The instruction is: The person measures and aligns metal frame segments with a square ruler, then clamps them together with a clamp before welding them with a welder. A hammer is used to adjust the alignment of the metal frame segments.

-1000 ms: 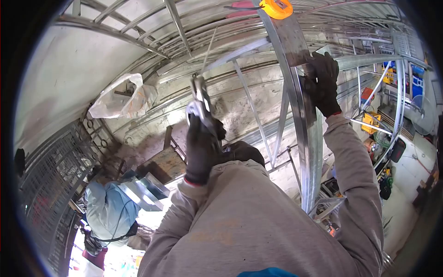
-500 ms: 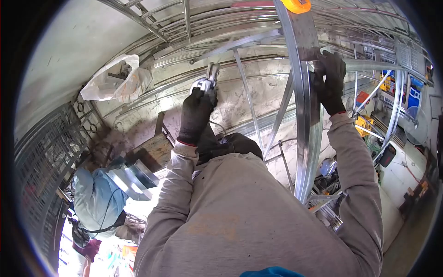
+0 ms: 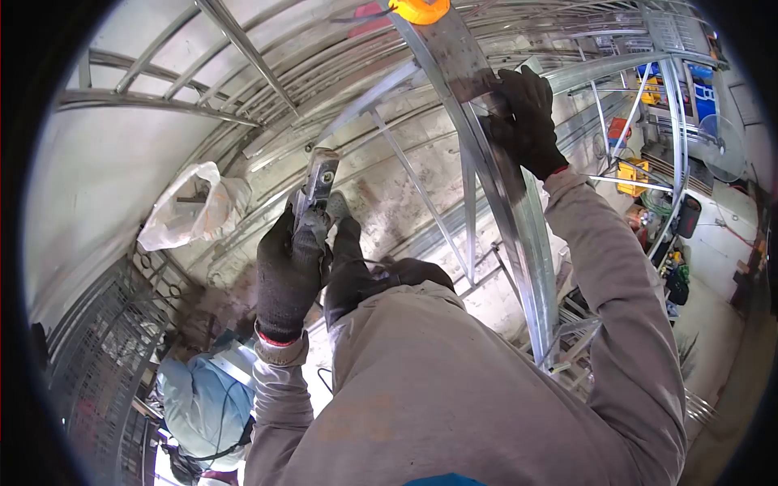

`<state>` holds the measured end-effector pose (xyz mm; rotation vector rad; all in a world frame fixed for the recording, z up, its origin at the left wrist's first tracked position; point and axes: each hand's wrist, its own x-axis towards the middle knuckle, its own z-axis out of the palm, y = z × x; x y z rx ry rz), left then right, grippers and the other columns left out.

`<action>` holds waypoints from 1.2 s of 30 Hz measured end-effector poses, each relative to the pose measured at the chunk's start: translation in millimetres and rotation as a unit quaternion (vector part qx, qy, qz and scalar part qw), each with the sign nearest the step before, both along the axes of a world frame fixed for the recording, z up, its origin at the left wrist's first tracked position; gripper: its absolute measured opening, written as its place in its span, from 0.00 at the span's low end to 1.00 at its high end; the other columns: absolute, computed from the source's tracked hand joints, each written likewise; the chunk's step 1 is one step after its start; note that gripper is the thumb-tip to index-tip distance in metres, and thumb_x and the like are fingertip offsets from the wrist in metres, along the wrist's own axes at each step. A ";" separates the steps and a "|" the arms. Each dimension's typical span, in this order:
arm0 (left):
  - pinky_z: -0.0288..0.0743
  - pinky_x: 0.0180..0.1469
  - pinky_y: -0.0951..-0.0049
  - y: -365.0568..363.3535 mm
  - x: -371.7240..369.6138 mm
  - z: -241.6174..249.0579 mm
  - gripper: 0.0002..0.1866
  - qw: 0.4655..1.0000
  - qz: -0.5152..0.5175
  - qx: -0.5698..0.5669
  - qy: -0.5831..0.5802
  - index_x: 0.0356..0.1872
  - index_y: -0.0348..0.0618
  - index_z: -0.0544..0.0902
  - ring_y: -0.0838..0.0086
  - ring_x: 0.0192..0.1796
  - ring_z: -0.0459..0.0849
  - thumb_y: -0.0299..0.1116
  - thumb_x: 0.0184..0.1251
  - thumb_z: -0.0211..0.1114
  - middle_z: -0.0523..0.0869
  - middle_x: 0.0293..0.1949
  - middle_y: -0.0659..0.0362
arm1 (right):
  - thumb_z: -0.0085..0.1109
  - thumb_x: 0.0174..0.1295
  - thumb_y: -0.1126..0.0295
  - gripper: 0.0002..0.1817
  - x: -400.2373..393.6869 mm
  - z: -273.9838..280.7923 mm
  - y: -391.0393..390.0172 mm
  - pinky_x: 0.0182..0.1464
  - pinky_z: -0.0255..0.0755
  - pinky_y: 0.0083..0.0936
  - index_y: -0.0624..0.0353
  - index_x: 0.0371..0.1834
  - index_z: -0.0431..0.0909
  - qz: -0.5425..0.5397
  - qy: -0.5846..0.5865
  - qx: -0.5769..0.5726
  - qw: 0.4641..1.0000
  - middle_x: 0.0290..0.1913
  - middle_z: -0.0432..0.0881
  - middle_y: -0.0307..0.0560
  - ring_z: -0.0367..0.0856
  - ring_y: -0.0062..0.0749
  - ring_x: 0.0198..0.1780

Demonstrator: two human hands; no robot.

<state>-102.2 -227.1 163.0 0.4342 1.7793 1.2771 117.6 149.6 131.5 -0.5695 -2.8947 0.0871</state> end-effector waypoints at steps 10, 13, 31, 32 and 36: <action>0.73 0.29 0.72 45.0 -24.5 12.6 0.18 0.991 -0.107 -0.072 0.038 0.52 0.29 0.82 0.80 0.25 0.78 0.36 0.76 0.60 0.81 0.21 0.59 | 0.65 0.62 0.39 0.36 2.5 -2.6 1.3 0.82 0.49 0.57 0.49 0.68 0.80 -0.021 -0.004 -0.006 1.000 0.73 0.75 0.52 0.61 0.63 0.81; 0.73 0.29 0.72 45.7 -23.0 12.6 0.17 0.993 -0.091 -0.064 0.030 0.52 0.29 0.82 0.80 0.25 0.79 0.36 0.76 0.59 0.81 0.22 0.60 | 0.67 0.61 0.41 0.36 2.0 -0.3 -0.5 0.82 0.49 0.55 0.49 0.68 0.80 -0.028 -0.009 -0.012 0.999 0.73 0.76 0.51 0.61 0.62 0.80; 0.70 0.26 0.75 33.4 -8.3 -14.5 0.21 0.995 -0.020 -0.016 -0.094 0.60 0.30 0.80 0.83 0.25 0.77 0.40 0.80 0.60 0.81 0.24 0.64 | 0.71 0.59 0.45 0.34 2.7 -4.9 2.1 0.81 0.51 0.57 0.49 0.66 0.80 -0.011 0.014 -0.006 1.000 0.72 0.76 0.50 0.62 0.60 0.80; 0.66 0.24 0.77 35.3 -6.4 -12.6 0.20 0.997 -0.021 -0.027 -0.069 0.54 0.33 0.81 0.84 0.22 0.74 0.43 0.83 0.56 0.78 0.22 0.65 | 0.71 0.59 0.45 0.34 2.9 -3.8 2.0 0.81 0.51 0.57 0.49 0.66 0.80 -0.010 0.013 -0.005 1.000 0.72 0.76 0.50 0.62 0.60 0.80; 0.69 0.26 0.77 32.8 -12.9 -12.7 0.18 0.993 -0.031 -0.049 -0.107 0.57 0.32 0.81 0.84 0.25 0.77 0.38 0.82 0.60 0.81 0.25 0.65 | 0.70 0.60 0.43 0.34 0.6 -1.0 1.5 0.81 0.50 0.58 0.48 0.66 0.80 -0.017 -0.003 -0.018 1.000 0.73 0.76 0.51 0.62 0.61 0.81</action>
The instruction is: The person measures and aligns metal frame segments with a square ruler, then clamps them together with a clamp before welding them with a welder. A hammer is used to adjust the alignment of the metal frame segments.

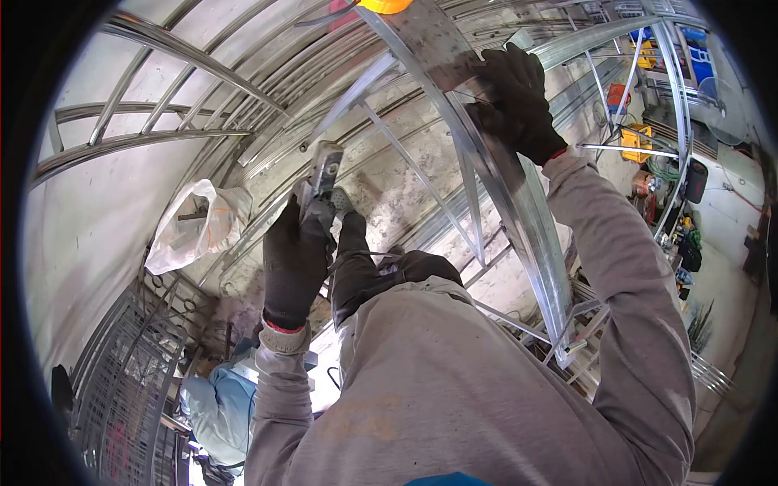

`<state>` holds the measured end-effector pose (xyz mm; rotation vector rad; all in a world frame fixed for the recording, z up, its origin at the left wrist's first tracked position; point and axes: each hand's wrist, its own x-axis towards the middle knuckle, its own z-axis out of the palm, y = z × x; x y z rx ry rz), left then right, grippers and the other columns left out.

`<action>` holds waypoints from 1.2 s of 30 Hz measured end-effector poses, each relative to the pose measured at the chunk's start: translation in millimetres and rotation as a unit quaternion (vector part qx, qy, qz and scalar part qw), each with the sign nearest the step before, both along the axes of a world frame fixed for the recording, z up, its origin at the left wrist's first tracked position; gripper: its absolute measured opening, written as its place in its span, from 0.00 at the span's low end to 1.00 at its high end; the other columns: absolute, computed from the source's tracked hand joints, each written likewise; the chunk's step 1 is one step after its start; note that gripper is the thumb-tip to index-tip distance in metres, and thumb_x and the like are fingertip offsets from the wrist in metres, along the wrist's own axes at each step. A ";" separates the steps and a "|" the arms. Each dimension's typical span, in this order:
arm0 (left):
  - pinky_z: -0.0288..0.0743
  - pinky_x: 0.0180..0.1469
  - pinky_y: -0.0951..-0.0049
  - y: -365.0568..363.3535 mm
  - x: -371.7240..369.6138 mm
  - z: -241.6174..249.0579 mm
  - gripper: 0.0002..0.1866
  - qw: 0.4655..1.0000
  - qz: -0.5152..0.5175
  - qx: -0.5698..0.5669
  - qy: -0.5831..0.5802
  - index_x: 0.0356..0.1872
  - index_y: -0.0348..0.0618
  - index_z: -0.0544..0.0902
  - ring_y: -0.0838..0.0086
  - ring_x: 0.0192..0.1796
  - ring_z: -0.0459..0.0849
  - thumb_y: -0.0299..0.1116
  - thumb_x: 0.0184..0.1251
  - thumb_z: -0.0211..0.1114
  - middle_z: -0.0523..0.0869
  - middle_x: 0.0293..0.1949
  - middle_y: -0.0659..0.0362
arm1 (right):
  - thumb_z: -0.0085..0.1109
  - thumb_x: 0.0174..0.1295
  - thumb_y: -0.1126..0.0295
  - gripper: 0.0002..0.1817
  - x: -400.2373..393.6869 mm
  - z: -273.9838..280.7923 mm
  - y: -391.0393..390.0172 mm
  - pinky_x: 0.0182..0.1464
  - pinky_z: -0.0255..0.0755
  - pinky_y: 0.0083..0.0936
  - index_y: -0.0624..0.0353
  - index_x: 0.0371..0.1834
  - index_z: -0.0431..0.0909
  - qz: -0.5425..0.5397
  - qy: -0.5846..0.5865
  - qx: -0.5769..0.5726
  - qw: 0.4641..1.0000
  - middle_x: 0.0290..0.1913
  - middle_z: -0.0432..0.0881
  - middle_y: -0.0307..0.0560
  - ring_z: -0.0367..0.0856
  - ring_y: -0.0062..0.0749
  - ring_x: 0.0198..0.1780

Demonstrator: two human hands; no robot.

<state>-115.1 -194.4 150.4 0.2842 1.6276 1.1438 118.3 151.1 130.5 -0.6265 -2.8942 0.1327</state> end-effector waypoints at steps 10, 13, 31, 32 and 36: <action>0.75 0.32 0.72 -4.8 -3.2 -5.7 0.18 1.000 -0.020 0.006 -0.008 0.60 0.26 0.81 0.81 0.29 0.79 0.31 0.81 0.55 0.86 0.31 0.60 | 0.69 0.62 0.45 0.33 0.9 -0.4 1.6 0.75 0.57 0.56 0.55 0.65 0.80 0.036 0.028 0.032 0.998 0.69 0.78 0.54 0.69 0.63 0.72; 0.74 0.31 0.74 -3.4 2.8 -11.0 0.19 0.999 -0.020 0.002 0.048 0.61 0.27 0.81 0.83 0.29 0.78 0.33 0.82 0.55 0.87 0.31 0.60 | 0.67 0.62 0.43 0.34 -0.8 0.8 2.1 0.75 0.56 0.56 0.54 0.65 0.80 0.034 0.013 0.040 0.999 0.69 0.78 0.54 0.69 0.63 0.72; 0.63 0.22 0.79 3.7 7.2 -0.8 0.22 0.995 -0.012 0.050 0.085 0.48 0.35 0.83 0.85 0.19 0.72 0.48 0.85 0.54 0.77 0.20 0.66 | 0.66 0.63 0.41 0.35 1.9 -1.7 1.2 0.73 0.57 0.56 0.56 0.64 0.80 0.033 0.020 0.037 0.999 0.69 0.77 0.54 0.68 0.63 0.71; 0.63 0.22 0.79 1.5 6.7 -4.1 0.23 0.995 -0.005 0.052 0.082 0.48 0.36 0.83 0.85 0.19 0.72 0.49 0.86 0.53 0.77 0.20 0.66 | 0.66 0.63 0.41 0.35 1.9 -1.7 0.8 0.73 0.57 0.56 0.56 0.64 0.80 0.032 0.020 0.037 0.999 0.69 0.77 0.54 0.68 0.63 0.71; 0.62 0.21 0.79 1.6 5.3 -8.8 0.25 0.997 0.003 0.022 0.072 0.47 0.36 0.83 0.85 0.19 0.72 0.50 0.87 0.51 0.77 0.19 0.66 | 0.67 0.61 0.42 0.35 -0.8 -1.8 2.5 0.73 0.57 0.55 0.57 0.63 0.79 0.037 0.020 0.041 0.998 0.67 0.77 0.54 0.69 0.62 0.70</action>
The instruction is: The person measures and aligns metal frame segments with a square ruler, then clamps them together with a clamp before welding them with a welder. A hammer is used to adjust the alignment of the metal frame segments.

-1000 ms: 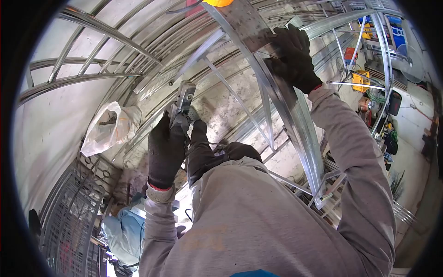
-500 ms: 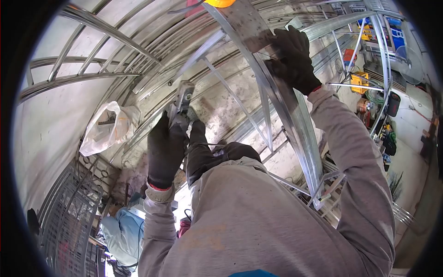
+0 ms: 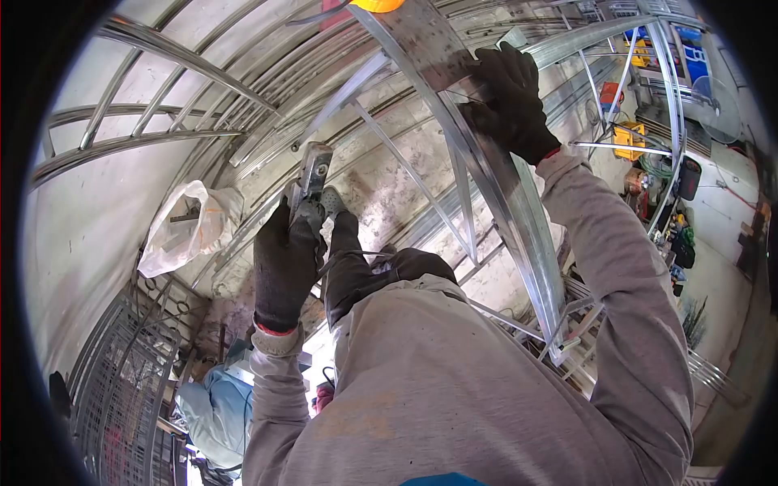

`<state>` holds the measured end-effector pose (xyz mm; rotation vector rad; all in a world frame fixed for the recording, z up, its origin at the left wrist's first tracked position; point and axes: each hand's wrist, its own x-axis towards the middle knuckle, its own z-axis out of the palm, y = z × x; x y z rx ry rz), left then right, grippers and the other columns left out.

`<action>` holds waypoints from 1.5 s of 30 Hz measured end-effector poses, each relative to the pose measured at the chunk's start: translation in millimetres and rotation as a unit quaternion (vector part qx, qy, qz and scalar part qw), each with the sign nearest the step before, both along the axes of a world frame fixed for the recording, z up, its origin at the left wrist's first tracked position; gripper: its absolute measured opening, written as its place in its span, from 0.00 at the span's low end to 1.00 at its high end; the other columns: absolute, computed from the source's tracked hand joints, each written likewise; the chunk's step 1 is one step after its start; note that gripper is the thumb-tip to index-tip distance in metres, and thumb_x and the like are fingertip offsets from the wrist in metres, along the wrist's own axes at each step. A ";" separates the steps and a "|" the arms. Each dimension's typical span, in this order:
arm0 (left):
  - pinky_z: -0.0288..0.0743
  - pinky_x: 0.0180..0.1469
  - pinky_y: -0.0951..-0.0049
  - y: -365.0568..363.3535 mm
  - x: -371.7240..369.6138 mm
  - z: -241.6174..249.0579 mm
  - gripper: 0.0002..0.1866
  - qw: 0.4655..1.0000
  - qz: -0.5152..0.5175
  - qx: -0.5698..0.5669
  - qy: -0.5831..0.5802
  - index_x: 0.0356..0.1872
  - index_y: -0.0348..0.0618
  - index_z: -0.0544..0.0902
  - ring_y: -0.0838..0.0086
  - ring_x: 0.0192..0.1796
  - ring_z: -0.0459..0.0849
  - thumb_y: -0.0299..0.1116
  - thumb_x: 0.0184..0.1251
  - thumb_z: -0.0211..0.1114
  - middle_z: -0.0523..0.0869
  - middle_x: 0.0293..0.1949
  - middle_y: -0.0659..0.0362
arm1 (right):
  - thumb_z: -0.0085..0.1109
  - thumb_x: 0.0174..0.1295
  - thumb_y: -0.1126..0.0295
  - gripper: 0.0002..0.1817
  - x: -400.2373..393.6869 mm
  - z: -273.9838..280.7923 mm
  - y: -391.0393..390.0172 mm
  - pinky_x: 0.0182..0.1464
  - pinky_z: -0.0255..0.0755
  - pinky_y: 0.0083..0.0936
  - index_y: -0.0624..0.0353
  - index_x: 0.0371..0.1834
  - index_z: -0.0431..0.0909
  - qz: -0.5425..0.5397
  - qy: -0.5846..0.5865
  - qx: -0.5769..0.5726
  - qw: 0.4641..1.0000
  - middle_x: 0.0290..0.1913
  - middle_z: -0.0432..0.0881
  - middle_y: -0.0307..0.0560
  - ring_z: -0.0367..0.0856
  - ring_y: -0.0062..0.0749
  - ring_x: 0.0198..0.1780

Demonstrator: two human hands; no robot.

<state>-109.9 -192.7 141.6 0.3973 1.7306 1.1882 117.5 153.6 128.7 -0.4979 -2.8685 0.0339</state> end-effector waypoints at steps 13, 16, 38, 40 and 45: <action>0.61 0.20 0.80 -2.5 -12.3 -9.9 0.31 0.995 -0.025 -0.017 -0.092 0.46 0.37 0.84 0.85 0.17 0.71 0.61 0.85 0.52 0.75 0.19 0.67 | 0.70 0.61 0.43 0.33 4.0 -0.7 1.4 0.79 0.52 0.60 0.48 0.67 0.80 -0.010 0.001 -0.036 0.999 0.71 0.77 0.53 0.66 0.64 0.77; 0.61 0.19 0.80 -2.1 -12.1 -9.1 0.33 0.996 -0.032 -0.011 -0.089 0.46 0.37 0.84 0.85 0.17 0.71 0.63 0.84 0.53 0.75 0.19 0.67 | 0.69 0.62 0.42 0.34 3.8 1.7 2.0 0.79 0.52 0.60 0.48 0.67 0.80 -0.013 -0.014 -0.038 0.999 0.71 0.77 0.53 0.66 0.64 0.78; 0.66 0.21 0.76 -1.6 -23.2 -36.4 0.35 0.966 -0.033 -0.069 -0.245 0.44 0.38 0.86 0.80 0.18 0.73 0.64 0.85 0.48 0.77 0.22 0.65 | 0.64 0.63 0.39 0.35 1.6 -3.0 4.2 0.73 0.58 0.55 0.54 0.64 0.80 0.015 0.012 0.011 1.000 0.67 0.78 0.53 0.68 0.63 0.70; 0.63 0.19 0.77 -0.5 -17.6 -33.3 0.33 0.982 -0.043 -0.055 -0.178 0.44 0.39 0.85 0.82 0.17 0.72 0.62 0.86 0.48 0.76 0.20 0.67 | 0.67 0.62 0.38 0.35 1.9 -3.7 3.0 0.79 0.52 0.60 0.48 0.66 0.80 0.000 0.009 -0.010 1.000 0.70 0.78 0.52 0.66 0.64 0.76; 0.61 0.19 0.79 -7.0 -0.6 -40.9 0.30 0.999 -0.024 0.040 -0.014 0.45 0.38 0.85 0.84 0.17 0.71 0.59 0.86 0.51 0.76 0.19 0.68 | 0.67 0.61 0.40 0.35 -0.3 0.2 -0.7 0.79 0.51 0.60 0.48 0.66 0.79 -0.025 -0.020 -0.028 0.999 0.71 0.76 0.51 0.65 0.63 0.77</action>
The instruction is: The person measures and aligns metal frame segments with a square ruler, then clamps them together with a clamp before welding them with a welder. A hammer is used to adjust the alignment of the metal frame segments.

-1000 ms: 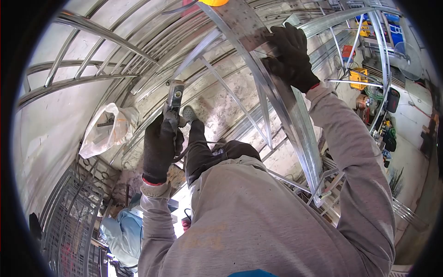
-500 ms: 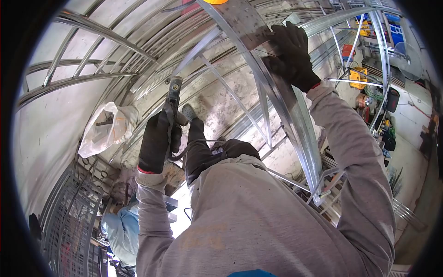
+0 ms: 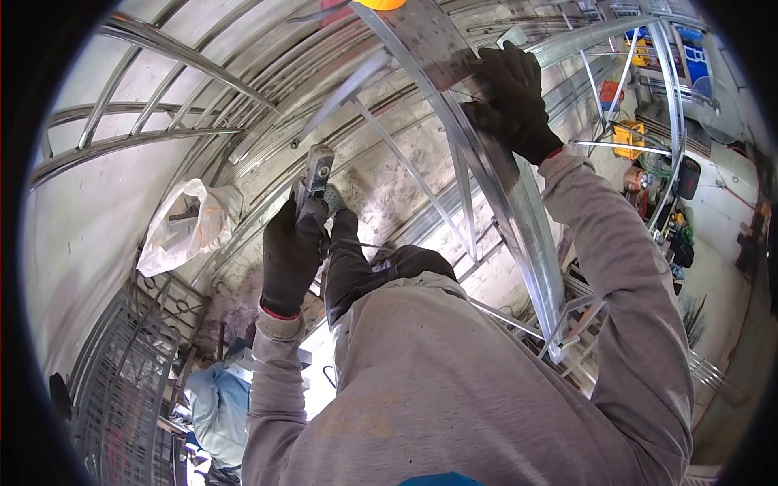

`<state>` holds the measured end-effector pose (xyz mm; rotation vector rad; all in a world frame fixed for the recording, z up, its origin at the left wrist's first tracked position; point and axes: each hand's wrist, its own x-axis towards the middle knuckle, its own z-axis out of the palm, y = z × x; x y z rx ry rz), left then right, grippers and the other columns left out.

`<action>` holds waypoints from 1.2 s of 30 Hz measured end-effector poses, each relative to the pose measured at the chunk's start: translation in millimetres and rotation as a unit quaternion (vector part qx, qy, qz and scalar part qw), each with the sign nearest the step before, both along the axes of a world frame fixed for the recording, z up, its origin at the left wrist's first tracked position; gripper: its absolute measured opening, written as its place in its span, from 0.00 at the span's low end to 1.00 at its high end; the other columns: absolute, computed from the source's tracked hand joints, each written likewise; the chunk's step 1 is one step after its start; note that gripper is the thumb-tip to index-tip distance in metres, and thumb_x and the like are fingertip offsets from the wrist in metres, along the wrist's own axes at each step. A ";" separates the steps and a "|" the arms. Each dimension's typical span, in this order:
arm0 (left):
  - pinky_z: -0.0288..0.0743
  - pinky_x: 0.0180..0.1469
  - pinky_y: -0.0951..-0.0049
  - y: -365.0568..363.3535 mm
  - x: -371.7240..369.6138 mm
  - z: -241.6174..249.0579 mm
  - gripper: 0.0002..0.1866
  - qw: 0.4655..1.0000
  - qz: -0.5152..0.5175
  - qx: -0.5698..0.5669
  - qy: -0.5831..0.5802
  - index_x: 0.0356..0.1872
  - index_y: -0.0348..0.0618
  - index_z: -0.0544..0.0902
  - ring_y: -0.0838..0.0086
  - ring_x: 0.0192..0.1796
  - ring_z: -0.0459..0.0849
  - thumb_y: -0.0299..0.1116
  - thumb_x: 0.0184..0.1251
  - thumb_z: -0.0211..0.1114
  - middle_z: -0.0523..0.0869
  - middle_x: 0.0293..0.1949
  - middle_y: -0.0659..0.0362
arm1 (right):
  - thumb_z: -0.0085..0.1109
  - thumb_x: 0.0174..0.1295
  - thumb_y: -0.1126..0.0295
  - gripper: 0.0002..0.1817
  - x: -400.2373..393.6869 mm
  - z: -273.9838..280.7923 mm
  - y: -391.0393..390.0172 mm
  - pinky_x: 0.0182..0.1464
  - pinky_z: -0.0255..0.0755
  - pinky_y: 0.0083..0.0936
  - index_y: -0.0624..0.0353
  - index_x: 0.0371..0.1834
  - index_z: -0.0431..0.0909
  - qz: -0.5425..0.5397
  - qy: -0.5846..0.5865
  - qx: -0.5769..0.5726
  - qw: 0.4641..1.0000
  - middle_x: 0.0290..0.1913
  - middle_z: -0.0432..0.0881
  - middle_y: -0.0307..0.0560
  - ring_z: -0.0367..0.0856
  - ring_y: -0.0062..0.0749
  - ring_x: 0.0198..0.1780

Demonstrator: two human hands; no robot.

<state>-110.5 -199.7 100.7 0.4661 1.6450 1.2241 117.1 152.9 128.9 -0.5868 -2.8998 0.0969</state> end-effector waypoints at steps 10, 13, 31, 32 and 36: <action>0.69 0.30 0.69 -6.1 21.9 27.1 0.22 0.998 0.046 -0.033 0.028 0.49 0.31 0.83 0.76 0.28 0.78 0.45 0.83 0.53 0.81 0.24 0.58 | 0.61 0.65 0.37 0.36 1.3 -1.6 3.6 0.73 0.58 0.57 0.52 0.66 0.79 0.024 0.012 0.044 0.999 0.68 0.78 0.53 0.69 0.63 0.70; 0.65 0.23 0.77 -8.8 28.7 27.6 0.31 0.991 0.098 -0.039 -0.084 0.54 0.36 0.83 0.82 0.21 0.72 0.59 0.87 0.49 0.75 0.22 0.67 | 0.64 0.62 0.38 0.36 1.1 0.7 3.0 0.80 0.48 0.61 0.50 0.66 0.79 -0.009 -0.034 -0.009 0.999 0.72 0.74 0.53 0.62 0.65 0.78; 0.67 0.21 0.76 -31.5 76.8 -10.8 0.34 0.959 0.235 0.008 -0.155 0.48 0.38 0.85 0.79 0.20 0.76 0.63 0.86 0.47 0.79 0.24 0.63 | 0.61 0.64 0.35 0.36 6.9 -6.3 5.8 0.80 0.49 0.61 0.49 0.67 0.79 0.004 -0.004 -0.003 1.000 0.73 0.75 0.54 0.61 0.66 0.80; 0.66 0.21 0.75 -38.6 72.1 -10.6 0.34 0.971 0.218 0.007 -0.095 0.49 0.38 0.85 0.79 0.20 0.76 0.63 0.86 0.47 0.79 0.24 0.63 | 0.61 0.64 0.35 0.36 5.5 -5.4 4.9 0.80 0.49 0.61 0.49 0.67 0.79 0.002 -0.001 -0.002 1.000 0.73 0.75 0.54 0.61 0.66 0.80; 0.65 0.21 0.75 -37.6 38.7 34.9 0.34 0.991 0.113 -0.036 -0.055 0.50 0.36 0.85 0.79 0.18 0.74 0.61 0.86 0.48 0.78 0.22 0.63 | 0.61 0.64 0.34 0.38 4.6 -4.6 6.8 0.80 0.49 0.60 0.49 0.68 0.79 0.001 0.000 -0.009 1.000 0.73 0.75 0.54 0.61 0.65 0.80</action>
